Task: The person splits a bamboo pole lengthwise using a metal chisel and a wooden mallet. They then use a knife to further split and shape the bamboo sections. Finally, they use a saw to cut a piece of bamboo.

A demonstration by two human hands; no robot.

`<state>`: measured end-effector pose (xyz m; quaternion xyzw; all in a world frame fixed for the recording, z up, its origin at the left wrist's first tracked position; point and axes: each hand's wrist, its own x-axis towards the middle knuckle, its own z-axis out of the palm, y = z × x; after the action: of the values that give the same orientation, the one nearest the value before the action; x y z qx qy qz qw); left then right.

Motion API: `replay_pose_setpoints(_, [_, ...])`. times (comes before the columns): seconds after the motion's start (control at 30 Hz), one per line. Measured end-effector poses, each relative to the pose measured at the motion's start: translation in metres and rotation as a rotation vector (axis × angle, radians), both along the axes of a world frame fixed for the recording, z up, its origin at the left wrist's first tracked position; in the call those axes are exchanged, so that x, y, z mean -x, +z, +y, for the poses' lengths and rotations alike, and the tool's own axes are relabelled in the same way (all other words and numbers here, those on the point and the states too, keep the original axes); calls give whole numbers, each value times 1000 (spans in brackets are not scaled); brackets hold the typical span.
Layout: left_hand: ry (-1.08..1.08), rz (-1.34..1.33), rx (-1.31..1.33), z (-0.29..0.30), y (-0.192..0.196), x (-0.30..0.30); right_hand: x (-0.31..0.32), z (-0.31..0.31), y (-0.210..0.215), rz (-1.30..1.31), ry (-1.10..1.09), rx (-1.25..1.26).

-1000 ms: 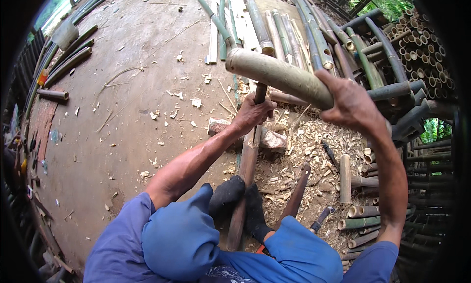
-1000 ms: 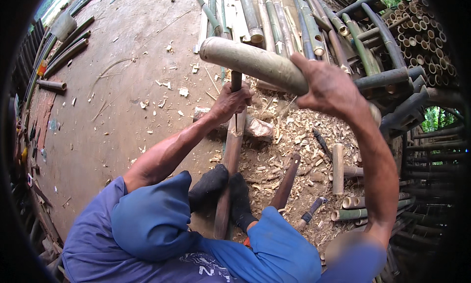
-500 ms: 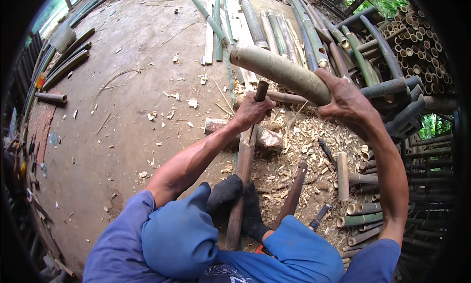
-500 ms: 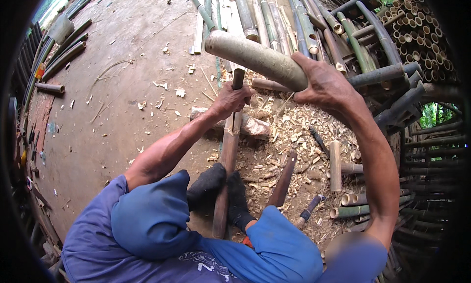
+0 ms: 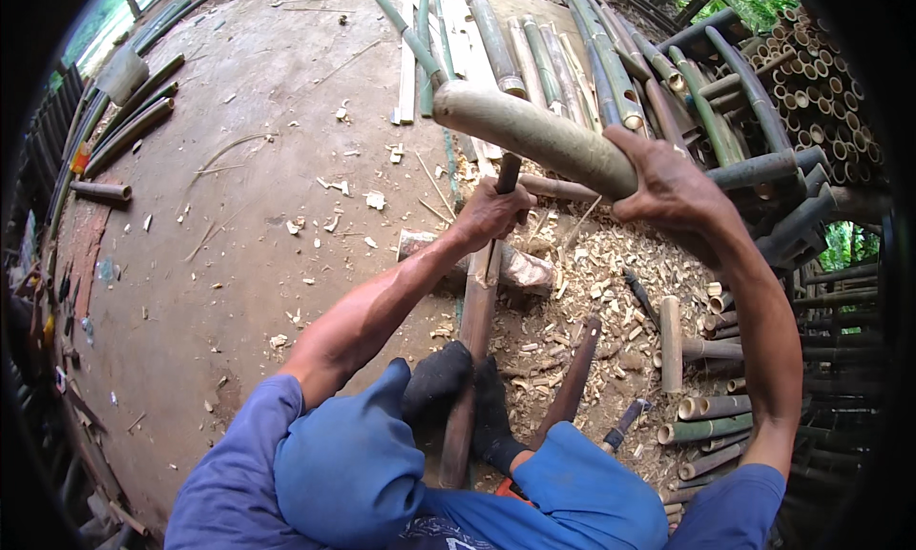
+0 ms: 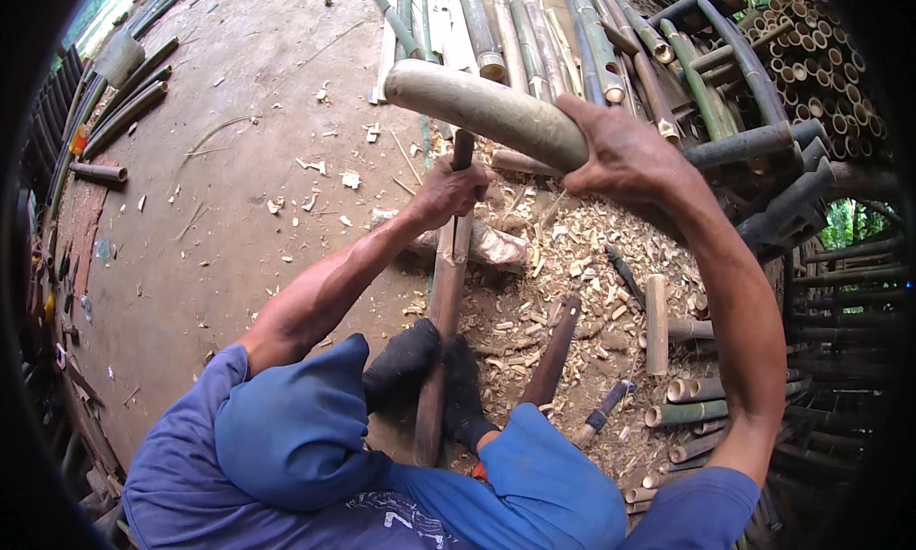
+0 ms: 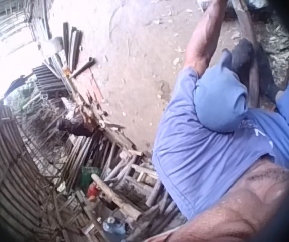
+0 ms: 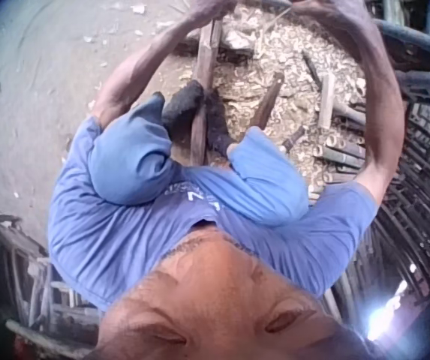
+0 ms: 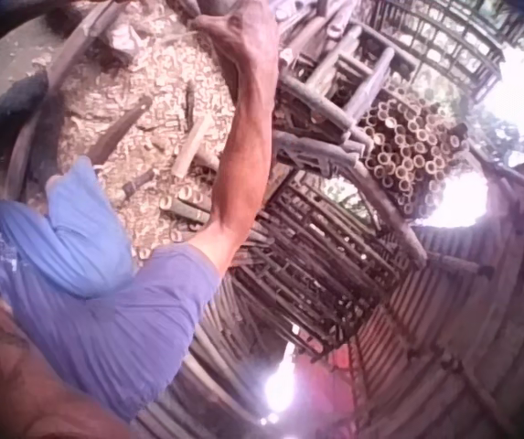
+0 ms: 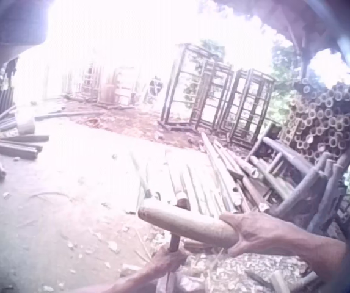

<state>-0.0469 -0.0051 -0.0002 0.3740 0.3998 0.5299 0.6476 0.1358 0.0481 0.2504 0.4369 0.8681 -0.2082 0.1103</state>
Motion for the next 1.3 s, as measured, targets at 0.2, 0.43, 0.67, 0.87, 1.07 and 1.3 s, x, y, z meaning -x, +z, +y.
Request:
replay_pose_setpoints(0.2, [-17, 31, 23, -5, 9, -2, -16, 24, 60, 442, 62, -299])
replay_pose_setpoints(0.43, [-2, 23, 5, -4, 6, -10, -25, 5, 6, 200, -114, -157])
replay_pose_setpoints(0.67, [0, 46, -2, -5, 1, -2, -17, 12, 34, 194, -129, -108])
replay_pose_setpoints(0.87, [-14, 20, 9, -5, 5, -10, -33, 39, 43, 693, -289, -393])
replay_pose_setpoints(1.07, [-7, 88, -22, -5, 9, -5, -17, -3, -13, -128, -11, -159])
replay_pose_setpoints(1.3, [-12, 53, -17, -5, -1, -5, -20, 26, 31, 510, -110, -299])
